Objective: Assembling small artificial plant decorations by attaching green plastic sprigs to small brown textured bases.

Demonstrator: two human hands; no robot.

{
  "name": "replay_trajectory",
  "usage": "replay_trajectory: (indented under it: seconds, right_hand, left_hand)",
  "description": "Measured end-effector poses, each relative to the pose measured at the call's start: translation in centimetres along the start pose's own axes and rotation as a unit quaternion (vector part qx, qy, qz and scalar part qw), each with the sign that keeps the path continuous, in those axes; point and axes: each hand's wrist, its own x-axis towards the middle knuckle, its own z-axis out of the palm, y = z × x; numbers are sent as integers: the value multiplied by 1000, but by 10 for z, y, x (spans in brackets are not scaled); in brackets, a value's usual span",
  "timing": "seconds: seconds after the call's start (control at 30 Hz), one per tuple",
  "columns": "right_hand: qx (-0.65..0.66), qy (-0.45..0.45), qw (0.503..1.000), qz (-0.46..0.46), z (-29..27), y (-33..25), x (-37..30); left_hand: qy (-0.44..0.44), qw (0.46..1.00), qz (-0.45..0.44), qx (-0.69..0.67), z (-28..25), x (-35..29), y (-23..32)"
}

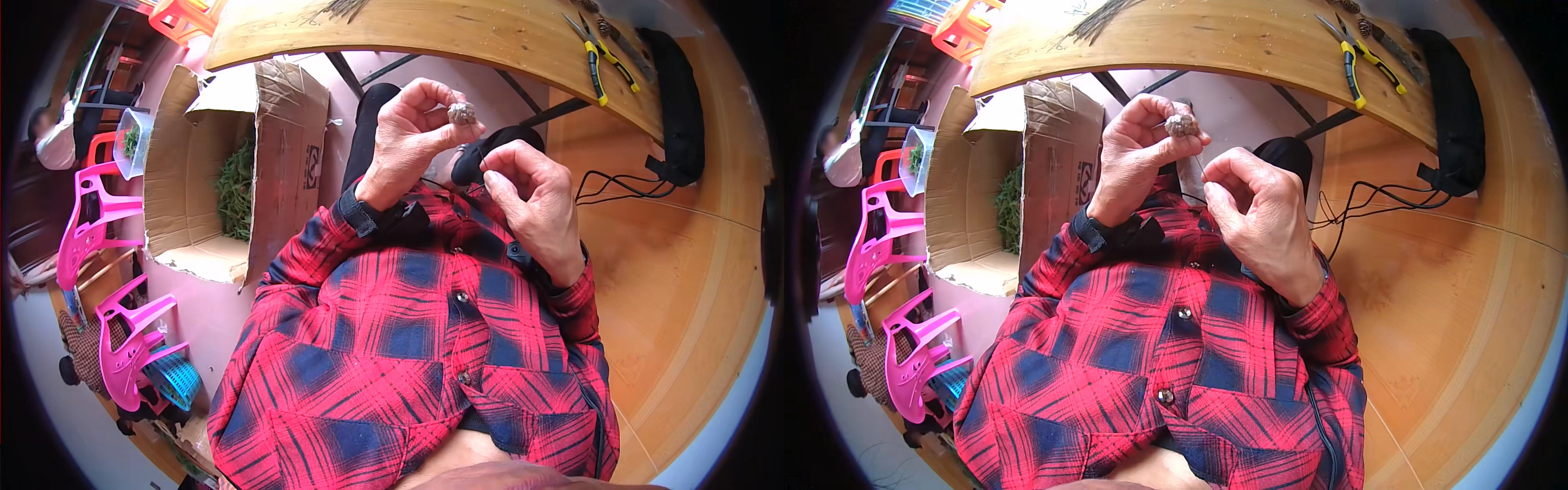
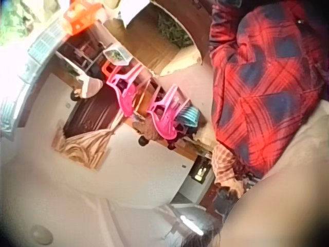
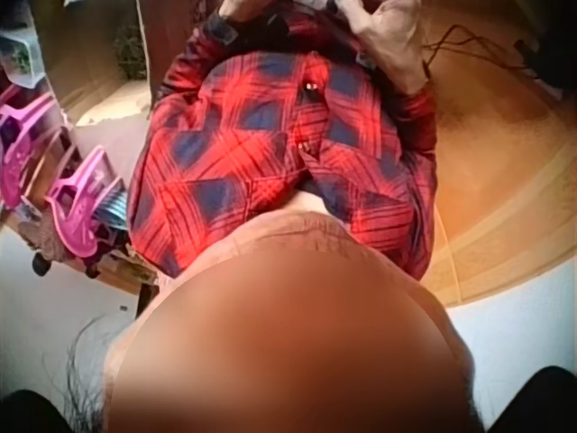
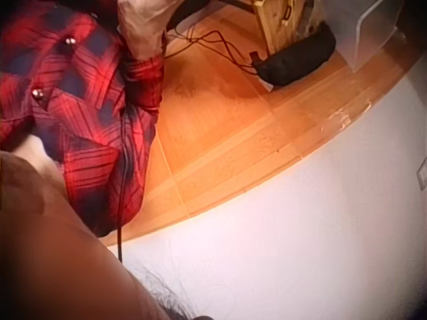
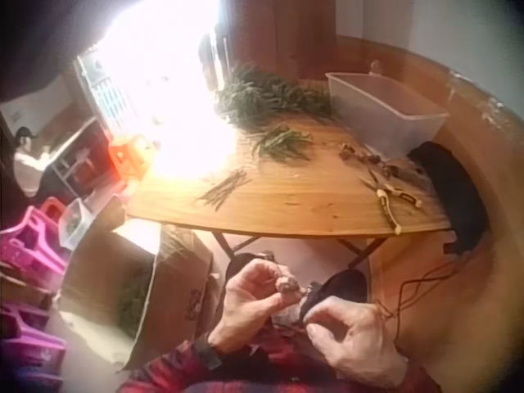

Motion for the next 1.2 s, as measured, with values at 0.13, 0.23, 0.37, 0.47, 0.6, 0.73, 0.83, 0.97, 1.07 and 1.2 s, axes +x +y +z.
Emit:
replay_trajectory:
  seconds: [0.13,0.23,0.37,0.47,0.6,0.73,0.83,0.97,1.07,1.2]
  right_hand:
    - [-6,-13,1000,16,0,-3,0]
    - [-3,-11,999,31,1,-2,4]
    - [9,-8,999,50,0,-2,5]
    - [13,2,998,56,-1,0,4]
    - [18,25,998,52,1,3,3]
    - [22,24,998,46,0,2,2]
    - [-2,-4,999,54,-2,1,0]
    - [-7,7,999,47,0,3,1]
    - [0,54,998,21,6,8,2]
    - [-73,52,996,-10,3,1,-2]
  left_hand:
    - [2,999,-4,46,-4,-1,-1]
    - [6,999,-9,52,-6,-1,-1]
    - [7,998,1,57,-7,0,-3]
    - [9,998,18,55,-7,0,-7]
    - [13,997,45,56,-6,-2,-12]
    - [9,996,55,69,-6,-2,-13]
    - [1,995,62,75,-6,-3,-14]
    - [3,991,89,99,-4,-3,-15]
    - [-1,985,115,125,-5,-4,-16]
    - [-6,985,117,127,-8,-5,-18]
